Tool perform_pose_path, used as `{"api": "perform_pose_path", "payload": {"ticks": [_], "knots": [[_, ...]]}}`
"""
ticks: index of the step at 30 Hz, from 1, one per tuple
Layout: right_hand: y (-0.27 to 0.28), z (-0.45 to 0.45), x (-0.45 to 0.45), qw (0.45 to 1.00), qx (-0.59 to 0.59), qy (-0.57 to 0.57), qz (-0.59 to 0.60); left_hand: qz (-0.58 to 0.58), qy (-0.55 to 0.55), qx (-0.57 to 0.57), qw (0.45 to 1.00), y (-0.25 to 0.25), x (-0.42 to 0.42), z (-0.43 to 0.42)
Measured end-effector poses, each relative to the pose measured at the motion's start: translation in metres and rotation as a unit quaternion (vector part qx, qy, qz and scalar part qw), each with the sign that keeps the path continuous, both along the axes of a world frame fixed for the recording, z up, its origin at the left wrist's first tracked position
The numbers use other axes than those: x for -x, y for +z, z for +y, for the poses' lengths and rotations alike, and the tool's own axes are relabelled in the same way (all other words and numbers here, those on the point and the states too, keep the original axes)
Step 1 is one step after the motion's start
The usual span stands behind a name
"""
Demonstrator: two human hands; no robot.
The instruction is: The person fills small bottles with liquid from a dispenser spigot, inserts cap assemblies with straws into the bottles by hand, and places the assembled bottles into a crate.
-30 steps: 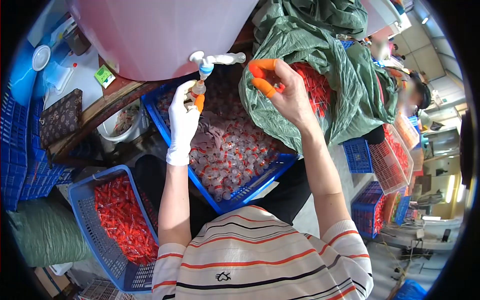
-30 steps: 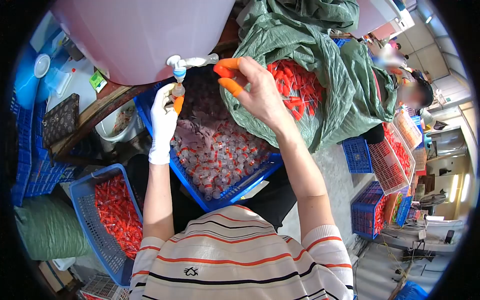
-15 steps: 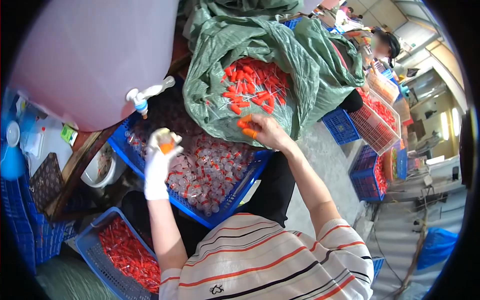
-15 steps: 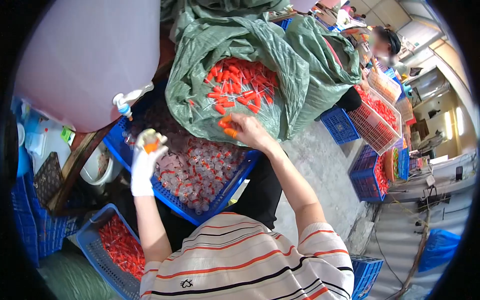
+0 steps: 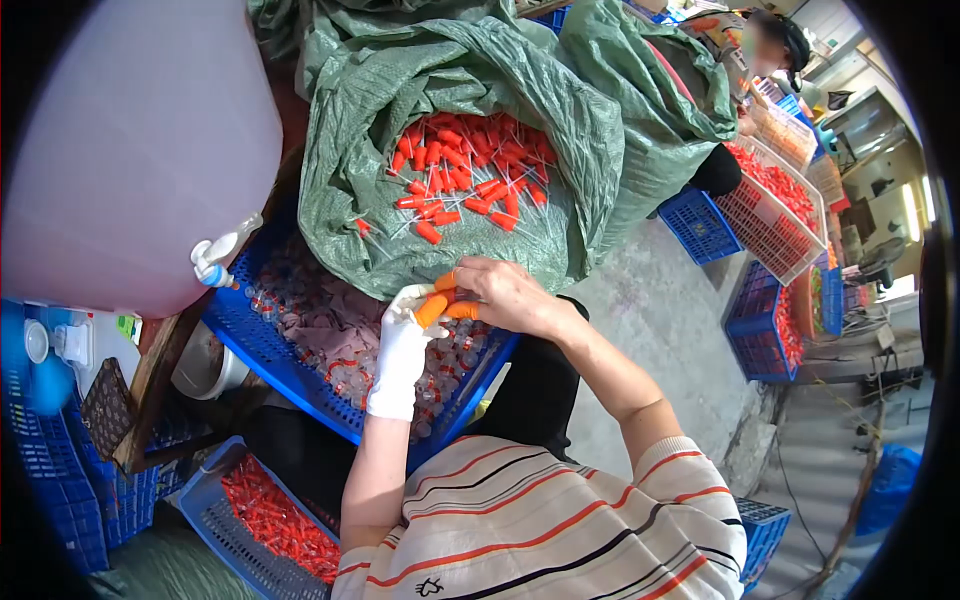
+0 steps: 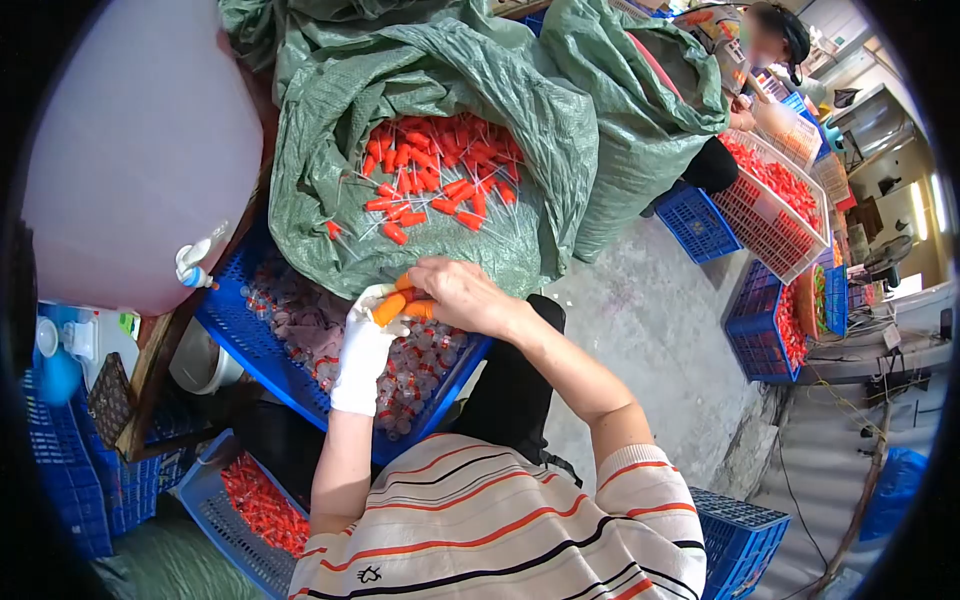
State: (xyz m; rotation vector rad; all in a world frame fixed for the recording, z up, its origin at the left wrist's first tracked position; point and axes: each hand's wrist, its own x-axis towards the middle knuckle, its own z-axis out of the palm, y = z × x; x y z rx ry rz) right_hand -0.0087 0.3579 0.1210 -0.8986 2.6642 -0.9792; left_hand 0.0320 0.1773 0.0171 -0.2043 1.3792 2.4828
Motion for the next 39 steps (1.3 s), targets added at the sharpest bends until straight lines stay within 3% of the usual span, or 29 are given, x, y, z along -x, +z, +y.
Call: {"api": "perform_pose_path", "payload": {"ticks": [1, 2, 4, 6, 7, 9, 13, 16, 22, 26, 30, 32, 35, 37, 39], "knots": [[0.004, 0.004, 0.005, 0.999, 0.007, -0.004, -0.042, 0.005, -0.002, 0.004, 1.000, -0.003, 0.000, 0.000], [-0.006, 0.015, 0.020, 0.997, 0.055, -0.026, 0.051, -0.009, -0.002, -0.054, 0.998, -0.006, 0.002, 0.001], [-0.019, 0.031, 0.067, 0.977, 0.012, -0.181, 0.112, -0.040, -0.002, -0.171, 0.984, -0.009, 0.003, 0.001], [-0.030, 0.044, 0.111, 0.955, -0.051, -0.210, 0.202, -0.048, 0.001, -0.150, 0.988, -0.007, 0.004, 0.005], [-0.039, 0.046, 0.128, 0.955, -0.064, -0.220, 0.191, -0.051, 0.003, -0.140, 0.989, -0.005, 0.005, 0.008], [-0.044, 0.044, 0.149, 0.935, -0.203, -0.247, 0.152, -0.042, 0.011, -0.084, 0.996, 0.002, 0.004, 0.013], [-0.049, 0.039, 0.159, 0.920, -0.251, -0.252, 0.166, -0.003, 0.015, -0.009, 1.000, 0.003, 0.002, 0.016], [-0.053, 0.038, 0.160, 0.911, -0.269, -0.252, 0.183, -0.038, 0.012, -0.120, 0.992, 0.007, 0.004, 0.016], [-0.049, 0.042, 0.155, 0.915, -0.236, -0.266, 0.193, -0.040, 0.007, -0.186, 0.982, 0.010, 0.009, 0.014], [-0.023, 0.061, 0.124, 0.929, -0.107, -0.254, 0.248, -0.058, 0.036, -0.179, 0.982, 0.022, 0.013, 0.015], [-0.003, 0.058, 0.077, 0.955, 0.160, -0.247, 0.031, -0.057, 0.040, -0.216, 0.974, 0.027, 0.010, 0.019], [-0.020, 0.053, 0.055, 0.920, 0.327, -0.196, -0.093, -0.026, 0.049, -0.171, 0.984, 0.035, 0.003, 0.026], [-0.035, 0.039, 0.021, 0.816, 0.506, -0.148, -0.235, -0.020, 0.052, -0.157, 0.986, 0.040, -0.002, 0.029], [-0.044, 0.031, 0.005, 0.765, 0.564, -0.137, -0.279, 0.007, 0.062, -0.108, 0.992, 0.044, -0.006, 0.034], [-0.047, 0.021, -0.006, 0.752, 0.593, -0.134, -0.255, 0.020, 0.071, -0.085, 0.994, 0.046, -0.009, 0.037]]}}
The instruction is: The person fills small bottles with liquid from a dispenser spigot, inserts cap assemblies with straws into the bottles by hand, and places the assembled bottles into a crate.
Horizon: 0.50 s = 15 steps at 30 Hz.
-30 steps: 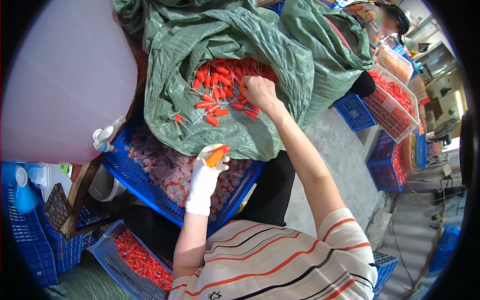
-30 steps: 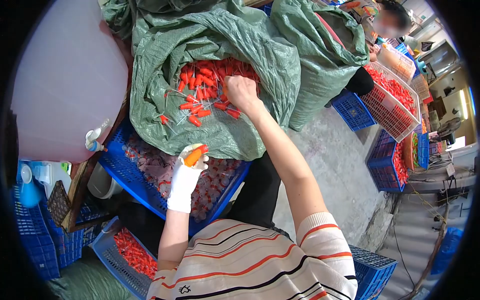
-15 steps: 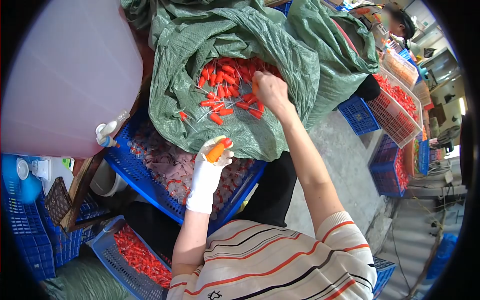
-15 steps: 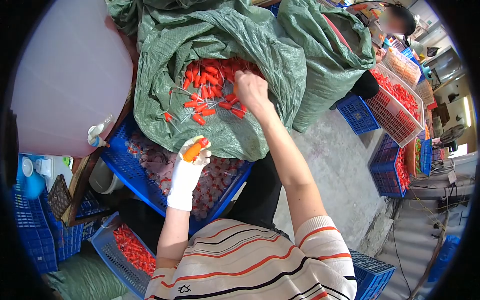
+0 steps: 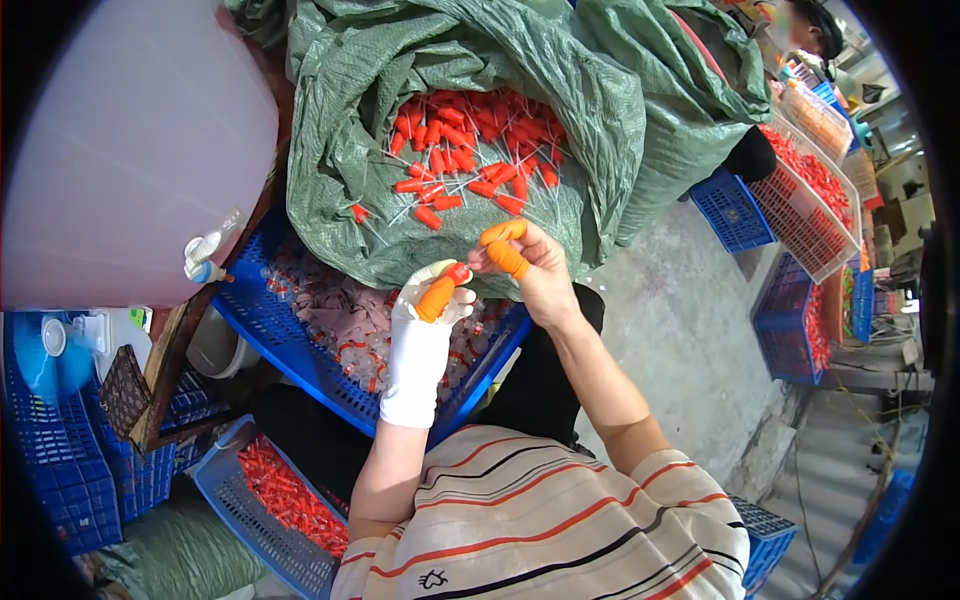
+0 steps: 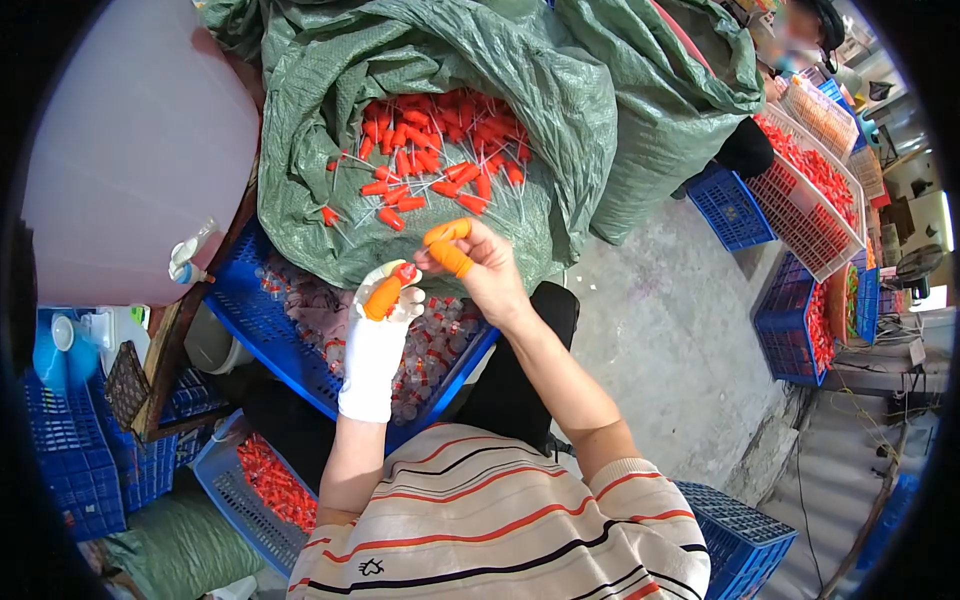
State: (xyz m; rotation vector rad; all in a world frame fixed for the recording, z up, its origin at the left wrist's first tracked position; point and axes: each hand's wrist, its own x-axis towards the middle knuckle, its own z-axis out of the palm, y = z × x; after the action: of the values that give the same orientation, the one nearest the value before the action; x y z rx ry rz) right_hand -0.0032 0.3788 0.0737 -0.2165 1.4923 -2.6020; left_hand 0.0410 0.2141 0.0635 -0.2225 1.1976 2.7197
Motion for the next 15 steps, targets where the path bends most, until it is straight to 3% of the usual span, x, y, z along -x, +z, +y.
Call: {"api": "perform_pose_path", "payload": {"ticks": [5, 8, 11, 15], "knots": [[-0.007, -0.004, -0.006, 0.999, -0.011, -0.014, 0.032, -0.020, 0.017, -0.006, 1.000, 0.000, 0.000, 0.004], [-0.007, -0.001, -0.008, 0.999, -0.023, -0.006, 0.038, -0.007, 0.023, 0.048, 0.999, 0.000, -0.002, 0.008], [-0.004, 0.001, -0.009, 0.998, -0.037, 0.001, 0.041, -0.033, 0.025, -0.013, 0.999, 0.007, -0.003, 0.009], [-0.004, 0.002, -0.011, 0.996, -0.077, 0.000, 0.043, -0.022, 0.029, 0.053, 0.998, -0.001, -0.004, 0.011]]}}
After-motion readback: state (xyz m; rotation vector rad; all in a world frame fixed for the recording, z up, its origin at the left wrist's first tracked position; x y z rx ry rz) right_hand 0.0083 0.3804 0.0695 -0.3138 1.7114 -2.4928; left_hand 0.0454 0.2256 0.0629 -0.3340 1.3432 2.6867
